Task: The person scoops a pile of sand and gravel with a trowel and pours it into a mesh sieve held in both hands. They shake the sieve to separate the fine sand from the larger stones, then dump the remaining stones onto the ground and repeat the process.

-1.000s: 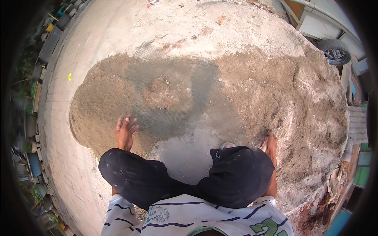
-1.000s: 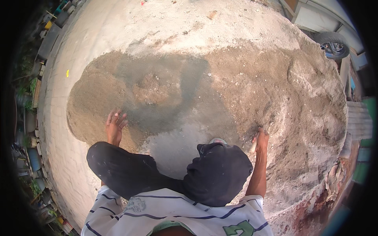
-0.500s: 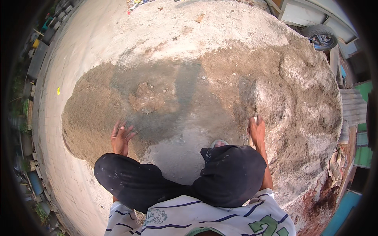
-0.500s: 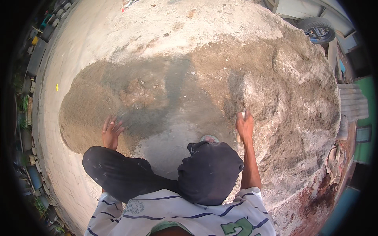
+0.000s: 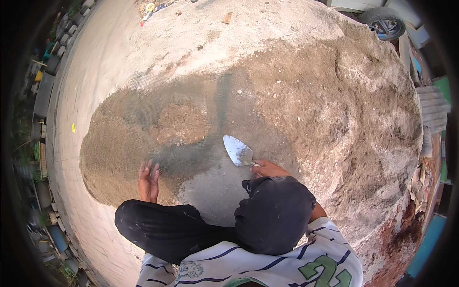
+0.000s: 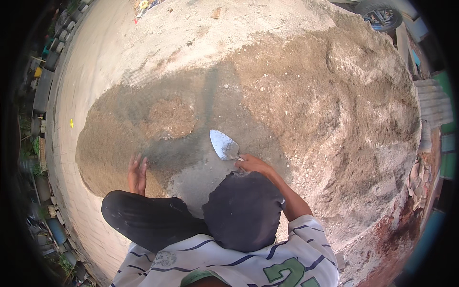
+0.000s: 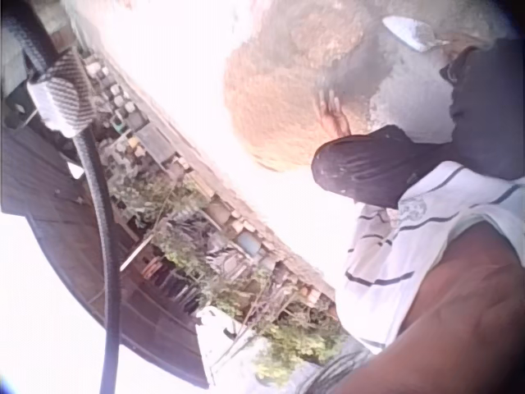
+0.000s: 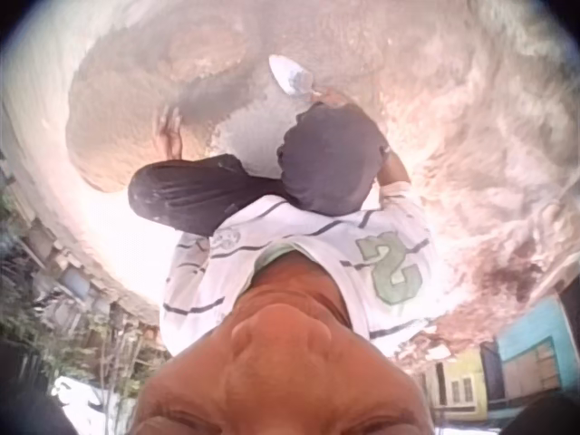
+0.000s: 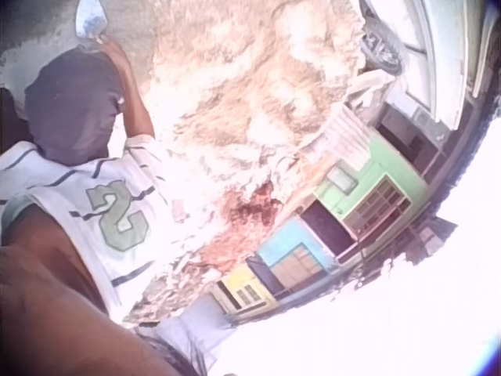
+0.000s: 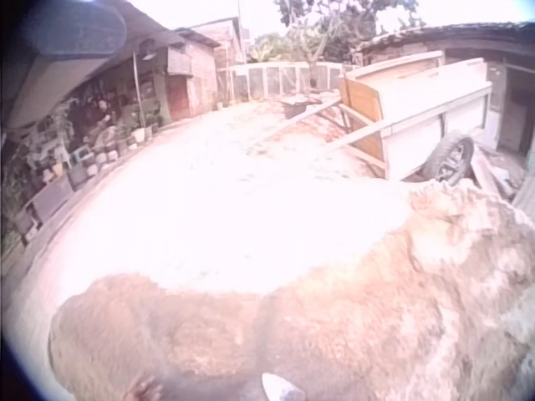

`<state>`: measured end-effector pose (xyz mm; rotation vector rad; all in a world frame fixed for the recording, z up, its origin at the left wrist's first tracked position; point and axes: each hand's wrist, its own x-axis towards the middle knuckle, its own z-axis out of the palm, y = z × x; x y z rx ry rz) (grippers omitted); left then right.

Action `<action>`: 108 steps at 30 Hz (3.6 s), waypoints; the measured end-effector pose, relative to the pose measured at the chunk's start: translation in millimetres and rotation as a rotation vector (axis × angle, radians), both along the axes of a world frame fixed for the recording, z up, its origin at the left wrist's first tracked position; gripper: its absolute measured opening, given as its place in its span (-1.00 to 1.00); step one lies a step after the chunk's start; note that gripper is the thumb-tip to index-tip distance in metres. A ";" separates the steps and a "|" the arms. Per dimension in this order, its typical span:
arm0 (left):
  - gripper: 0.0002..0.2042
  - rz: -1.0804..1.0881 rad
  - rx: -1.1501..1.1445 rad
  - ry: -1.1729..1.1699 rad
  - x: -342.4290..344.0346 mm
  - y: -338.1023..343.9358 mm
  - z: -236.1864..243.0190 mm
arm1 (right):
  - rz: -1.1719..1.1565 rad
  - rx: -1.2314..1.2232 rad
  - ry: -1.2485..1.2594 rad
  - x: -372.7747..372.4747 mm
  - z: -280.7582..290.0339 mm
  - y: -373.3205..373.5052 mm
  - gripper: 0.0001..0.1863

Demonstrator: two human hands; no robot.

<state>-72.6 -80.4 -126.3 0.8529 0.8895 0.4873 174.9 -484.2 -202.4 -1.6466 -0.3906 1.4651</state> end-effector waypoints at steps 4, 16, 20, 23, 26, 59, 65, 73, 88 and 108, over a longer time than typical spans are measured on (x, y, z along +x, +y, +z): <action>-0.31 0.005 -0.058 -0.021 3.4 3.6 -6.6 | -0.275 0.069 0.222 78.2 -2.7 77.3 -0.85; -0.27 0.009 -0.059 -0.019 -7.3 0.2 -3.3 | -0.476 0.118 0.222 58.7 17.2 45.3 -0.81; -0.26 -0.004 -0.030 0.015 -8.2 8.7 -3.6 | -0.254 0.127 0.203 98.1 -4.2 77.1 -0.85; -0.25 -0.029 -0.039 0.012 1.0 5.9 -12.4 | -0.489 0.198 0.148 183.3 -14.8 109.2 -0.84; -0.25 -0.054 -0.028 0.009 13.7 5.9 -9.6 | -0.931 0.423 0.235 227.2 -15.8 102.2 -0.83; -0.23 -0.190 0.112 0.119 8.8 2.5 -0.8 | -0.569 0.225 -0.553 46.7 53.5 71.8 -0.62; -0.26 -0.182 0.099 0.132 6.1 1.3 2.9 | -1.129 0.054 0.074 104.3 23.1 -109.0 -0.79; -0.25 -0.128 0.076 0.120 12.2 -5.3 7.6 | -1.217 -0.112 -0.305 167.6 -8.5 -124.1 -0.72; -0.22 -0.072 0.081 0.143 10.1 -5.0 8.5 | -0.264 -0.056 -0.761 33.8 100.5 87.7 -0.70; -0.37 -0.003 0.087 0.152 11.4 -8.8 13.3 | -1.211 -0.160 -0.322 47.3 -3.2 -136.1 -0.82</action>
